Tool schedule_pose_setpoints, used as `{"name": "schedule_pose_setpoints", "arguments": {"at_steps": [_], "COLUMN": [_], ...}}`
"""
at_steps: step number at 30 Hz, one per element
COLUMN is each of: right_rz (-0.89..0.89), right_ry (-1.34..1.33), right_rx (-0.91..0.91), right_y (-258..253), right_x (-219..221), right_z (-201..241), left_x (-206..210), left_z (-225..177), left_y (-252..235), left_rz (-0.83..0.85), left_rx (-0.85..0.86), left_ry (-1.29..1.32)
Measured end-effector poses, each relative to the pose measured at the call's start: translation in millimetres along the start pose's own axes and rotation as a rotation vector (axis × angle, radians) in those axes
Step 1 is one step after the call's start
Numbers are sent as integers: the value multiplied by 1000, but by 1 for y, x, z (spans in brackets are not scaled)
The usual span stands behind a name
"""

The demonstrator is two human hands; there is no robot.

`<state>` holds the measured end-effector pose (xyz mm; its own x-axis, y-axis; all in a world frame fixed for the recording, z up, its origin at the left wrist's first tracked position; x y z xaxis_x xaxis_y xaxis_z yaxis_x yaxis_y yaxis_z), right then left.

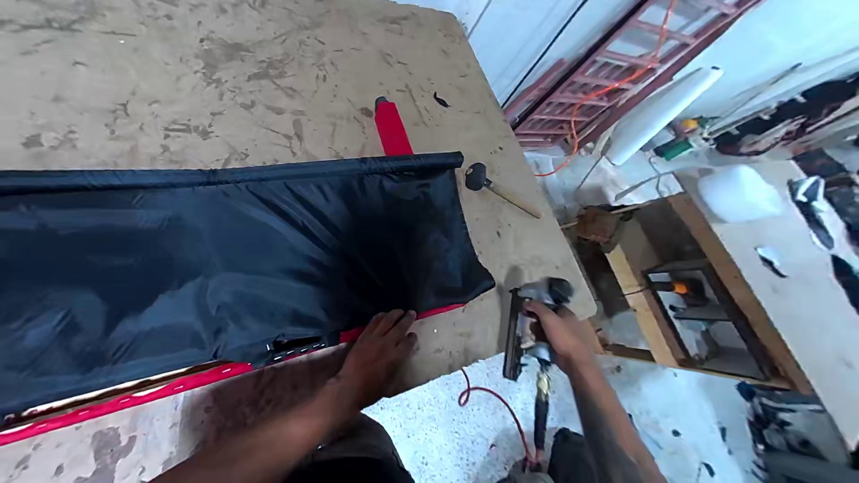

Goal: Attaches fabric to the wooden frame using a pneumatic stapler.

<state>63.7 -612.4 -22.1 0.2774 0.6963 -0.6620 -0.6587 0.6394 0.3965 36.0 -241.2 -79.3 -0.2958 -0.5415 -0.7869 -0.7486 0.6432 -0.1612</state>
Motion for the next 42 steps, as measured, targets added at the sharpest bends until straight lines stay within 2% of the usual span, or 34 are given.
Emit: {"name": "schedule_pose_setpoints", "arguments": {"at_steps": [3, 5, 7, 9, 13, 17, 20, 23, 26, 31, 42], "right_rz": [167, 226, 235, 239, 287, 273, 269, 237, 203, 206, 218], "right_ry": [-50, 106, 295, 418, 489, 495, 447, 332, 275, 312, 615], "right_rx": [-112, -187, -198, -171, -154, -144, -130, -129, -145, -126, -148], "right_y": [74, 108, 120, 118, 117, 117, 113, 114, 118, 116, 110], "right_x": [-8, 5, 23, 36, 50, 53, 48, 42, 32, 26, 51], "right_z": [40, 65, 76, 79, 72, 71, 66, 64, 68, 69, 61], "left_x": [1, 1, -2, -4, -8, -15, -18, -2, 6, 7, 15], "left_z": [4, 5, 4, 3, 3, 4, 8, 24, 35, 27, 28], "left_y": [7, 9, 9, 9, 13, 10, -18, -61, -83, -78, -56], "left_rz": [24, 29, 72, 102, 113, 34, -73, -35, -33, 13, 104], "left_rx": [24, 36, 48, 57, 67, 78, 15, -60, -20, 103, 148], "left_ry": [84, 97, 107, 119, 129, 179, 135, 21, -7, -39, -117]}}
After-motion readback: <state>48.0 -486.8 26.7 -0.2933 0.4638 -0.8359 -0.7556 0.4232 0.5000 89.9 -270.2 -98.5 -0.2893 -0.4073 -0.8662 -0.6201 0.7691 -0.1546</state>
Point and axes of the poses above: each hand's wrist, its own y-axis away from the middle knuckle, its own x-axis out of the palm, z = x × y, the point moved 2 cm from there along -y, towards the middle knuckle, and after that the axes turned 3 degrees about -y, right-handed, at the moved point
